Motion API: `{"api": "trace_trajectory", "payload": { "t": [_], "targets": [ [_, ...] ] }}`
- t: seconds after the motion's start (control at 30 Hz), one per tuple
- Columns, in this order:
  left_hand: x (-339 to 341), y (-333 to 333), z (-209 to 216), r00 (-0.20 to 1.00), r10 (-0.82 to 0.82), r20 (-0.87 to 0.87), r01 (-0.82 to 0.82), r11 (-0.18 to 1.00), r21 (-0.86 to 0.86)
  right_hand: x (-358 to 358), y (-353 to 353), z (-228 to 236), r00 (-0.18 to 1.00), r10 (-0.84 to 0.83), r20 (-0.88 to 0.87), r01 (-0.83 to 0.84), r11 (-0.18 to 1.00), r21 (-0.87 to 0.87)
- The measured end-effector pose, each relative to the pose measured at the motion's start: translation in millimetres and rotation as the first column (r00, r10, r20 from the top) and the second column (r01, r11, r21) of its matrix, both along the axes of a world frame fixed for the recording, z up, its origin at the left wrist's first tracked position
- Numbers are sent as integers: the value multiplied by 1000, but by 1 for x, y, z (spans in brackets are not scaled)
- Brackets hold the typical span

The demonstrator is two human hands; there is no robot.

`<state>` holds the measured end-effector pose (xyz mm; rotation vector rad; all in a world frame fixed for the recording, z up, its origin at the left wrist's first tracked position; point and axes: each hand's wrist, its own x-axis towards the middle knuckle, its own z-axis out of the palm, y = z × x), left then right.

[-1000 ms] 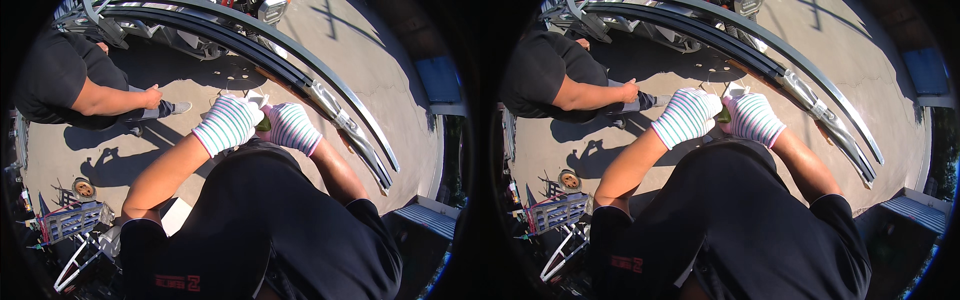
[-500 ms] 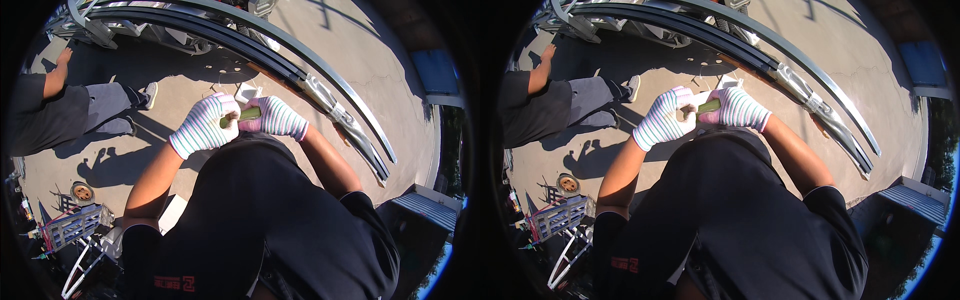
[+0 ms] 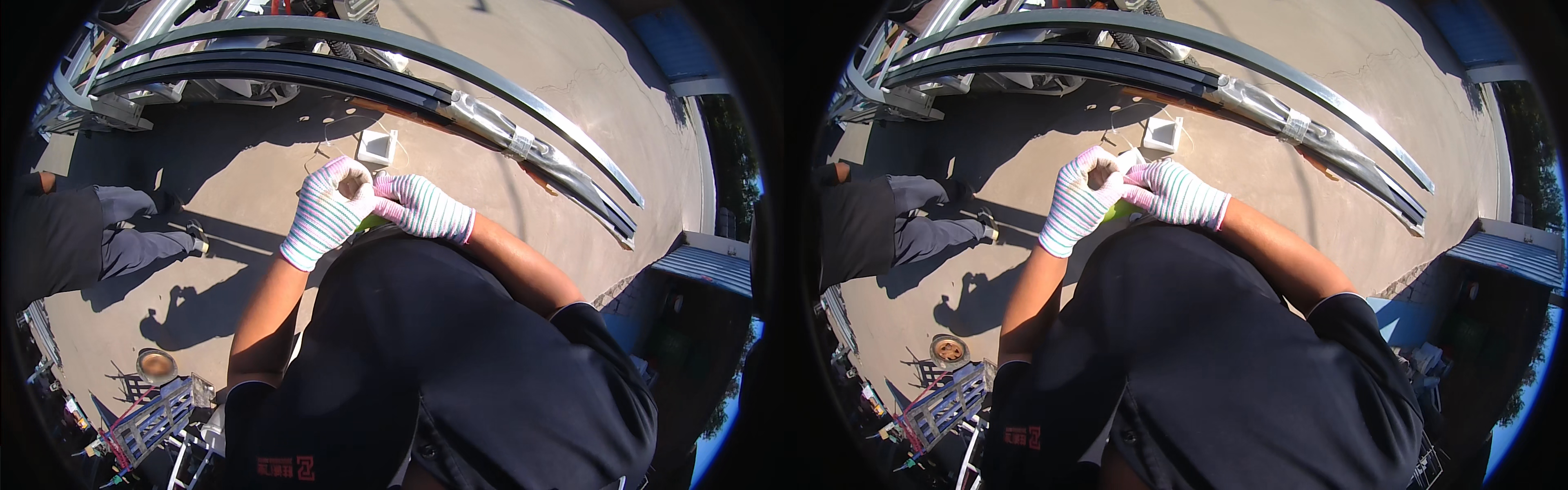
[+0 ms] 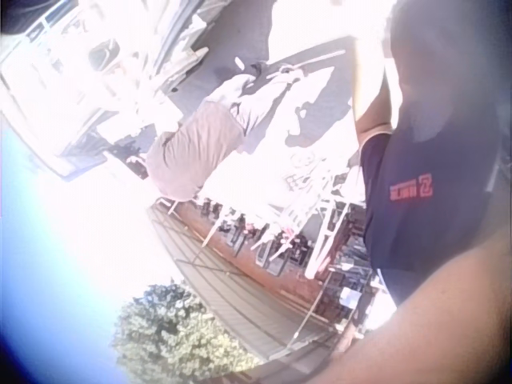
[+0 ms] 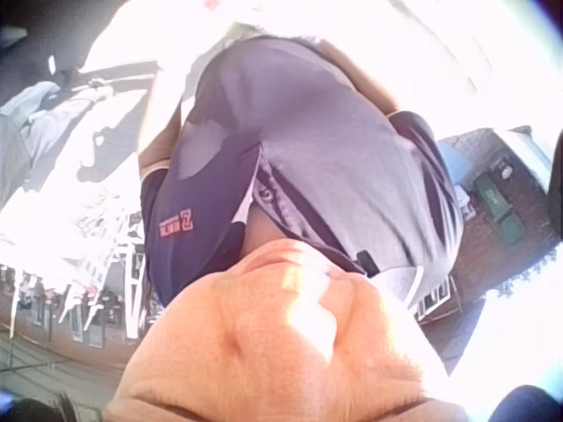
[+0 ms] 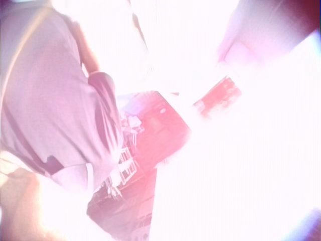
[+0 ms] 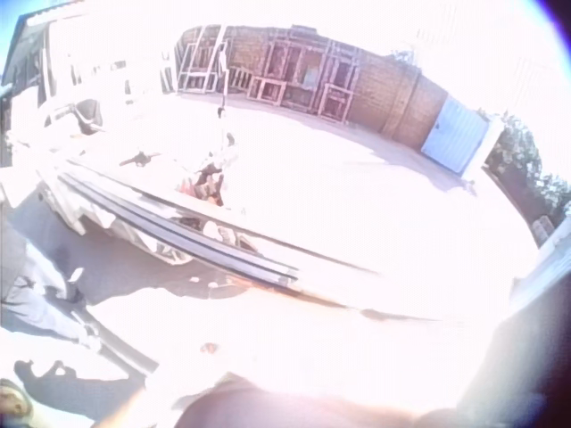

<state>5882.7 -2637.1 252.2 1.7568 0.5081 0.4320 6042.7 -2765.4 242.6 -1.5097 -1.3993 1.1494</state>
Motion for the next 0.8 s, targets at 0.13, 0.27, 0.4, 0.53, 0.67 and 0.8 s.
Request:
{"api": "trace_trajectory", "payload": {
  "t": [0.13, 0.27, 0.4, 0.53, 0.67, 0.8],
  "targets": [
    [12, -7, -17, 970, 204, 131, -133, 900, -415, 2, -17, 3, 976, -204, -79, 205, 979, 5],
    [22, -18, -30, 924, 158, 350, 174, 640, -748, 9, -23, 6, 853, -424, -303, 406, 905, -125],
    [43, -59, -35, 916, 138, 377, 271, 481, -834, 12, -29, 3, 802, -496, -334, 458, 868, -192],
    [80, -82, -35, 895, 296, 334, 197, 410, -891, 33, -40, 2, 806, -580, -116, 592, 787, 173],
    [133, -94, -37, 909, 349, 229, 43, 468, -883, 76, -50, 4, 707, -676, -208, 707, 677, 204],
    [190, -120, -33, 829, 455, 325, 104, 444, -890, 132, -69, 9, 678, -659, -327, 723, 679, 130]
  ]
}}
